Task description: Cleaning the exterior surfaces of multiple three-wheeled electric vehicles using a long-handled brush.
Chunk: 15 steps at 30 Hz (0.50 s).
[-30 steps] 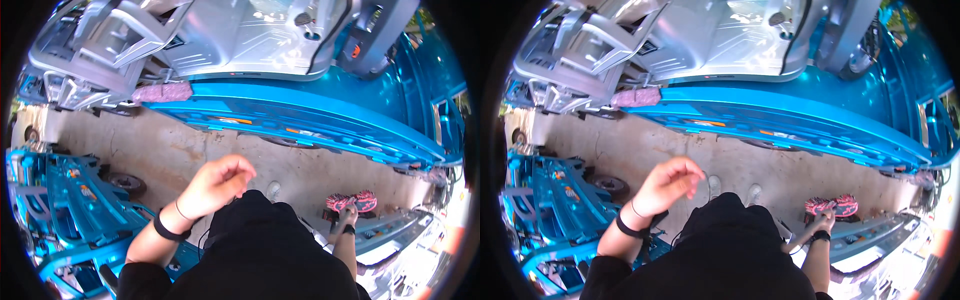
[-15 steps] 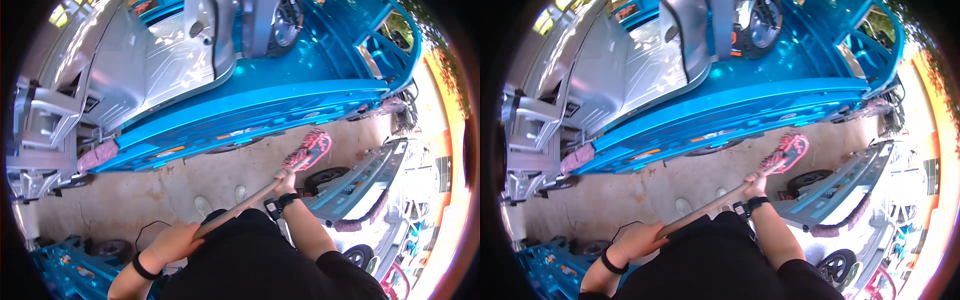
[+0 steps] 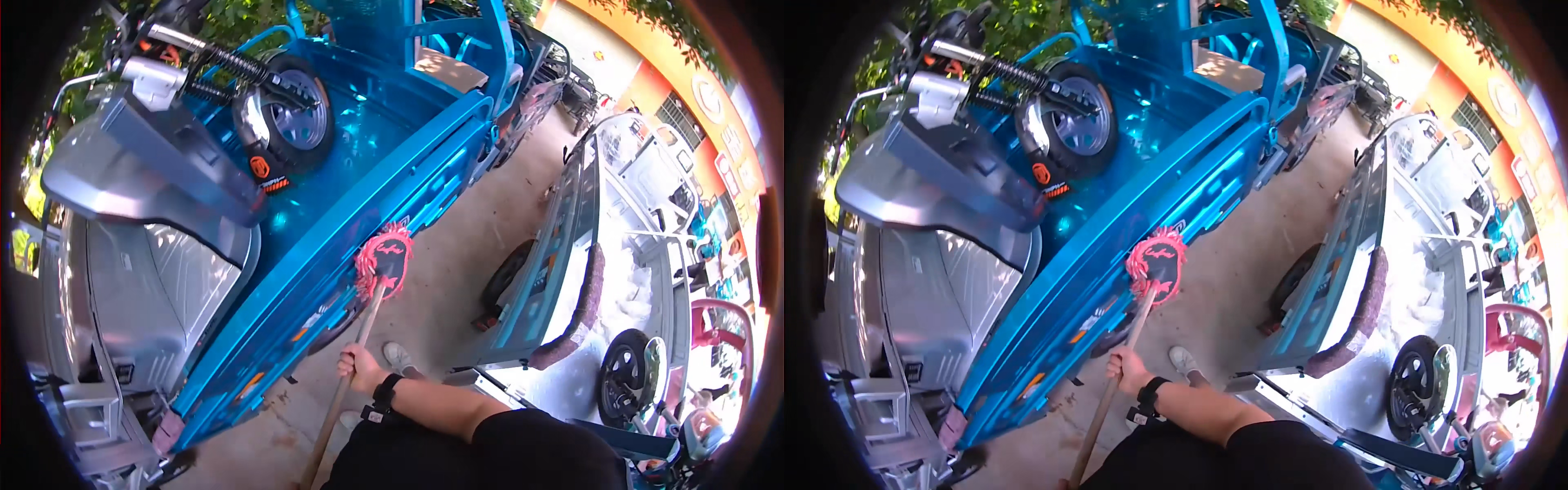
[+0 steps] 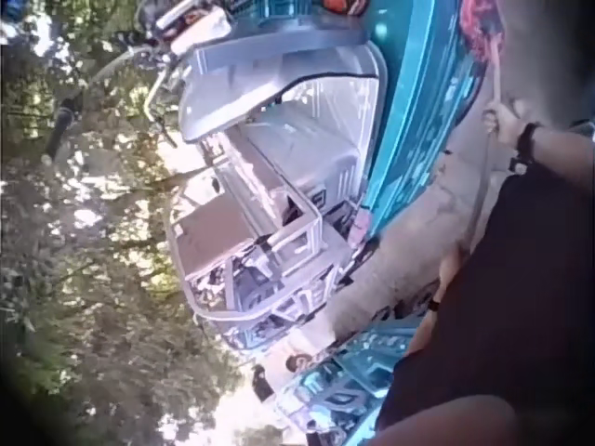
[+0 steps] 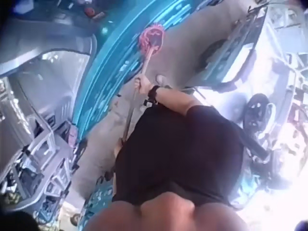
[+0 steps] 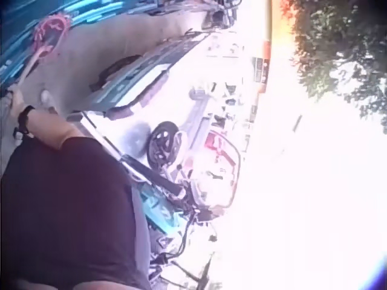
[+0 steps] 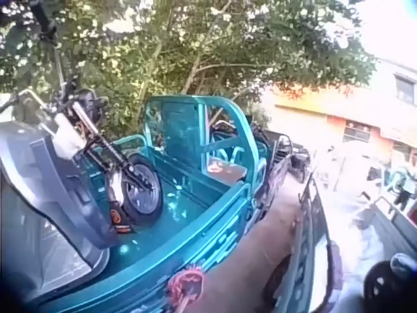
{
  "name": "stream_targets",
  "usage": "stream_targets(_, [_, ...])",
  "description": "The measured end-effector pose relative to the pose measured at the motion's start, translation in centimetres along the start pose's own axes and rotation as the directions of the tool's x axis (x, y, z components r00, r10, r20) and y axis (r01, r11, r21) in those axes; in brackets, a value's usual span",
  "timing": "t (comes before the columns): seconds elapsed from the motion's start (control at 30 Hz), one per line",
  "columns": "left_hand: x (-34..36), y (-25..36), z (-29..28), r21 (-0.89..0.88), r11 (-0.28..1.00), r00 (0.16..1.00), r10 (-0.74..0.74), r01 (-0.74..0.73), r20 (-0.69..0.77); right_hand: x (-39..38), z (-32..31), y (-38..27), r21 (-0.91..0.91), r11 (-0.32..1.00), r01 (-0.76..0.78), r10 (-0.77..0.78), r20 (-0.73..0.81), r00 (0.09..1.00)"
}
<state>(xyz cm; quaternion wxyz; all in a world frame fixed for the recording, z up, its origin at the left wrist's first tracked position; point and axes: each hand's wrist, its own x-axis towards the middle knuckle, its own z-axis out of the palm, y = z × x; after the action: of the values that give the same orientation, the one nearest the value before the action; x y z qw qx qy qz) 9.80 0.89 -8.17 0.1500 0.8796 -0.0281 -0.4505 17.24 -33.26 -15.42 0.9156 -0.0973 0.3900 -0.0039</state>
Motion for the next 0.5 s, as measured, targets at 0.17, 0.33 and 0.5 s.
stream_targets(0.17, [1.9,6.8,-1.1,0.068,0.992,0.991,0.108,-0.103,-0.074,1.1,1.3,-6.1,0.043,0.999,0.029,-0.030,0.032,0.999])
stream_targets(0.33, [4.9,16.1,-2.0,0.147,0.964,0.966,0.236,-0.220,-0.107,3.5,1.2,-15.3,0.093,0.986,0.135,-0.144,0.094,0.985])
stream_targets(0.5, [9.7,25.6,-3.1,0.376,0.811,0.818,0.542,-0.448,-0.193,5.1,1.1,-27.0,0.109,0.954,0.279,-0.276,-0.041,0.960])
